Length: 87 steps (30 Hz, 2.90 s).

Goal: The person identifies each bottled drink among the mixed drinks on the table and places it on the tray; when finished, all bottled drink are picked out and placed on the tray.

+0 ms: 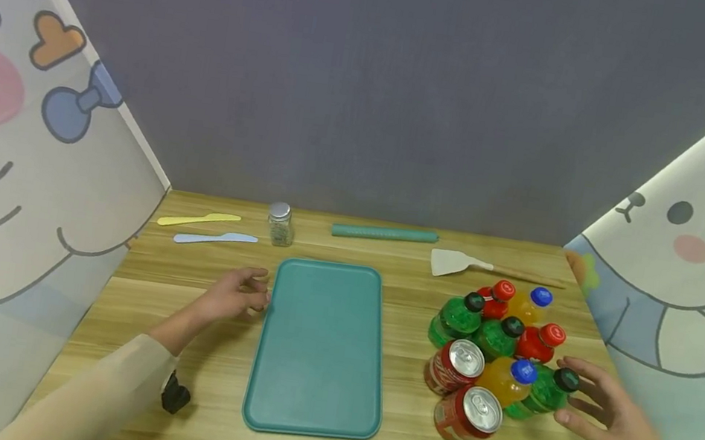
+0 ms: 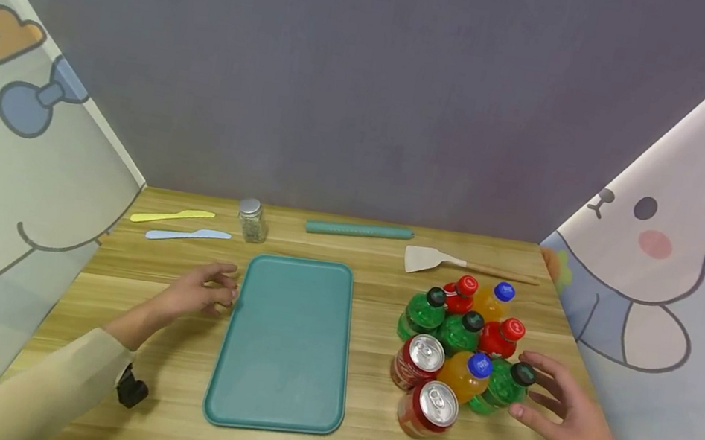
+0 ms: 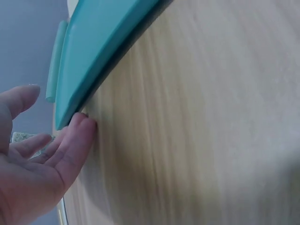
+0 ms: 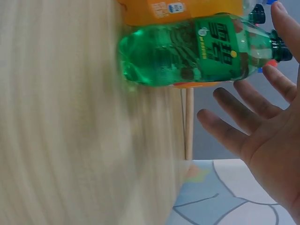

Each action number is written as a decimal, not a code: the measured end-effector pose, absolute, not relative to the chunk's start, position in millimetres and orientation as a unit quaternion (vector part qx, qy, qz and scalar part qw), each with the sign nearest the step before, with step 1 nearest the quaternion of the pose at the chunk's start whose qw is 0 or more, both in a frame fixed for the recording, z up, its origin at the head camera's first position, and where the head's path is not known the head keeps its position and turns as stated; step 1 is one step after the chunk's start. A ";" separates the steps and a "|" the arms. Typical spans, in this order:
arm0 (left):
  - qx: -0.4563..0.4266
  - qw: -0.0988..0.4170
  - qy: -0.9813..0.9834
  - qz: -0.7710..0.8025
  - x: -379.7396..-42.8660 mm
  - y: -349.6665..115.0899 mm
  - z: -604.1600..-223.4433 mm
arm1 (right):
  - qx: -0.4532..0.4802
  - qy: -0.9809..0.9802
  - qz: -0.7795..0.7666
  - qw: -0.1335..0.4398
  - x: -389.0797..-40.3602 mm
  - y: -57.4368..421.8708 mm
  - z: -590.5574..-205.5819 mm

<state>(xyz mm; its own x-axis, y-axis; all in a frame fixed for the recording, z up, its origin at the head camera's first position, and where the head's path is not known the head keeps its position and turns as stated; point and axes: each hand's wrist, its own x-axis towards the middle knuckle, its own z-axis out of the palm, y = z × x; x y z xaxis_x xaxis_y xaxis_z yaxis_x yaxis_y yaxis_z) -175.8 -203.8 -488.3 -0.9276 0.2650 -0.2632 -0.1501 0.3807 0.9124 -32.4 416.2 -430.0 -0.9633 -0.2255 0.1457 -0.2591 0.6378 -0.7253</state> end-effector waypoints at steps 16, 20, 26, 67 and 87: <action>-0.001 0.175 0.825 0.537 -171.8 -188.7 -502.1 | 0.120 -0.909 0.398 0.020 -31.2 406.8 -443.2; -0.008 0.169 0.834 0.524 -173.0 -187.0 -502.8 | 0.114 -0.910 0.398 0.031 -32.3 405.6 -446.5; -0.020 0.168 0.834 0.525 -172.5 -183.3 -501.1 | 0.094 -0.906 0.410 0.057 -32.9 402.1 -452.7; -0.048 0.152 0.826 0.540 -167.3 -177.6 -501.7 | 0.117 -0.896 0.370 0.216 -44.5 402.3 -311.6; -0.043 0.150 0.835 0.528 -166.3 -179.0 -497.3 | 0.172 -0.884 0.427 0.077 -132.9 242.8 -242.8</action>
<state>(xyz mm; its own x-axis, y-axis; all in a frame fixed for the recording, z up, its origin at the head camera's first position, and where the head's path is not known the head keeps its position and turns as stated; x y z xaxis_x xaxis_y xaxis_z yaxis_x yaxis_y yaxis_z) -166.3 -179.0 -497.3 -0.9515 0.0867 -0.2950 -0.2293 0.4390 0.8687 -132.9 242.8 -242.8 -0.9290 -0.2377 0.2838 -0.3700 0.5759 -0.7290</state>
